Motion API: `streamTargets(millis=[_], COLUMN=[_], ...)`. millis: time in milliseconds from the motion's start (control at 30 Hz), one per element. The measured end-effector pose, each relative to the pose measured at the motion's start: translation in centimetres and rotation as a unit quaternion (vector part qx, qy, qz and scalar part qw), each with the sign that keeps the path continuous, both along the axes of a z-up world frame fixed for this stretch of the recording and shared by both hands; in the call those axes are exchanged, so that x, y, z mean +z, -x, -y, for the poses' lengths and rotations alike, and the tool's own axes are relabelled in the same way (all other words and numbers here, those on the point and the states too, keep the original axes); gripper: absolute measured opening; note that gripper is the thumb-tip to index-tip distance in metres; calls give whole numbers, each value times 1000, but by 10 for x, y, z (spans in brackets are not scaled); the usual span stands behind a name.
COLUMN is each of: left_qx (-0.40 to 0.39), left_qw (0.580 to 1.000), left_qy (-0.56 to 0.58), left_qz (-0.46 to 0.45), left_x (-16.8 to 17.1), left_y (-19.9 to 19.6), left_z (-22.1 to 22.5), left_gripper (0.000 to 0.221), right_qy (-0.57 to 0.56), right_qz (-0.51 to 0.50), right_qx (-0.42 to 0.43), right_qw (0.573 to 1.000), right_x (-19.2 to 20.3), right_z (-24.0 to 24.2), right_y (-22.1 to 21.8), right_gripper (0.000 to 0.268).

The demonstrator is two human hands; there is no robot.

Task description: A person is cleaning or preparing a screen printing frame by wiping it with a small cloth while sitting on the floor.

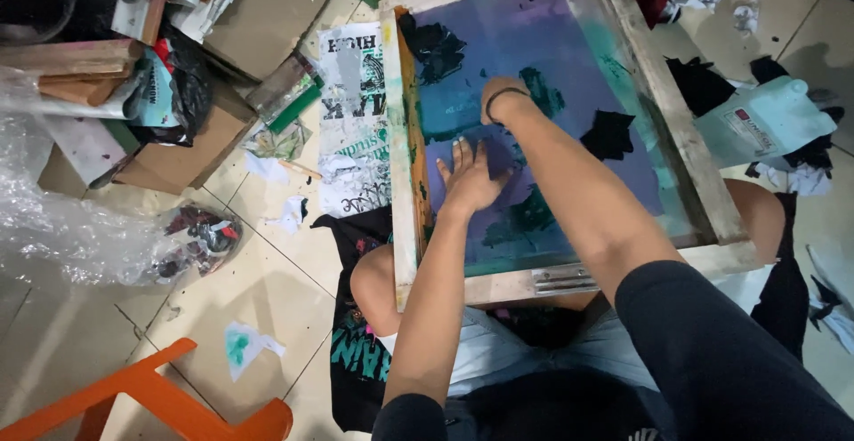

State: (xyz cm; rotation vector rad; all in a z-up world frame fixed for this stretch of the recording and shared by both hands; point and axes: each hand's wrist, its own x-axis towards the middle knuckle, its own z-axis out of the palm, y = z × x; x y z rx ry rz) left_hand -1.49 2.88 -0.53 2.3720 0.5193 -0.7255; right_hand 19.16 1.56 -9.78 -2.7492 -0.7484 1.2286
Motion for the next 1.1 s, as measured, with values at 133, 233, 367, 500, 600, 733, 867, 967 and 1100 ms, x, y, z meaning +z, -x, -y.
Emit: streamTargets(millis=[133,233,367,500,600,733,867,967,1100], left_qx=[1,20,7,16,13,16,19,11,8], left_qw=[1000,1000,1000,1000,1000,1000,1000,1000,1000], left_qy=[-3,11,-4,21,10,19,21,18,22], left_qz=[14,11,20,16,-5,-2,9,14,7], left_x=[8,5,-3,4,12,17,8,5,11], left_y=[2,1,1,1,-2,1,0,0,1], left_z=[0,-1,-2,-2,-2,-2,-3,-5,-3], left_gripper=[84,84,82,85,84,82,82,82,81], right_qy=[17,54,46,32,42,31,22,-18,1], right_qz=[44,89,88,138,154,154,152,136,242], right_qx=[-7,-9,-15,35,43,26,19,16,-32], right_qw=[999,995,995,989,986,987,988,990,970], right_x=[-41,-77,-94,-41,-33,0,-14,-12,-1], right_z=[-25,-36,-33,-12,-9,0,5,11,13], right_y=[-2,-2,-6,24,25,41,27,24,49], right_gripper=[22,24,31,21,19,23,22,25,27])
